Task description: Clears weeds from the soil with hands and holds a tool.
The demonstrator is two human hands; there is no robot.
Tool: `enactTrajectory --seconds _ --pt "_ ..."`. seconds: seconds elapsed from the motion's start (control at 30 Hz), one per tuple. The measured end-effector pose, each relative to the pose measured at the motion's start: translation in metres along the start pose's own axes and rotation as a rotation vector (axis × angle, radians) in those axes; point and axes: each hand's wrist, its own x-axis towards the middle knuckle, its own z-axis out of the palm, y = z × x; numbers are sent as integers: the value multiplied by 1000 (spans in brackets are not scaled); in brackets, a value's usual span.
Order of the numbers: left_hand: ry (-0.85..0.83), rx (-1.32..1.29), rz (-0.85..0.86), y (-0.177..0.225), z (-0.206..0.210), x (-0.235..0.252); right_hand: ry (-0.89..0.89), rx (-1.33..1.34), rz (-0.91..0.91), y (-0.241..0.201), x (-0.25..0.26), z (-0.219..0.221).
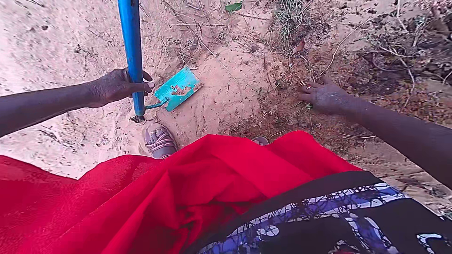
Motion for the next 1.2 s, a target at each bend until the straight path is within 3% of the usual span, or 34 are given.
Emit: enactTrajectory --seconds 0.07,0.13,0.23,0.3,0.37,0.43,0.5,0.6,0.67,0.93,1.2 --pt "-8 6 6 -2 -2 -2 34 -2 135 37 -20 -6" --pt "-16 13 13 -2 -1 -2 93 44 387 79 -52 -15" --pt "-14 -2 13 -3 -2 0 336 235 780 137 -91 -16" --pt "-12 -7 -2 -3 -2 0 434 316 907 141 -94 -11" --pt "-4 -14 -20 4 0 -2 423 450 850 93 -81 -34" --pt "3 -20 -24 4 1 -2 324 501 670 55 -57 -40" --pt "1 -2 -22 1 0 -1 219 382 444 31 -35 -29" --pt "-16 -5 -10 -2 -1 3 236 138 61 5 -16 -12" --pt "-22 -13 -4 -2 -1 3 216 42 -70 -5 -4 0" --pt "-3 22 -34 5 0 -4 -108 -41 90 -38 12 -15" --pt "-14 14 -15 4 1 -4 -203 119 357 -49 11 -27"
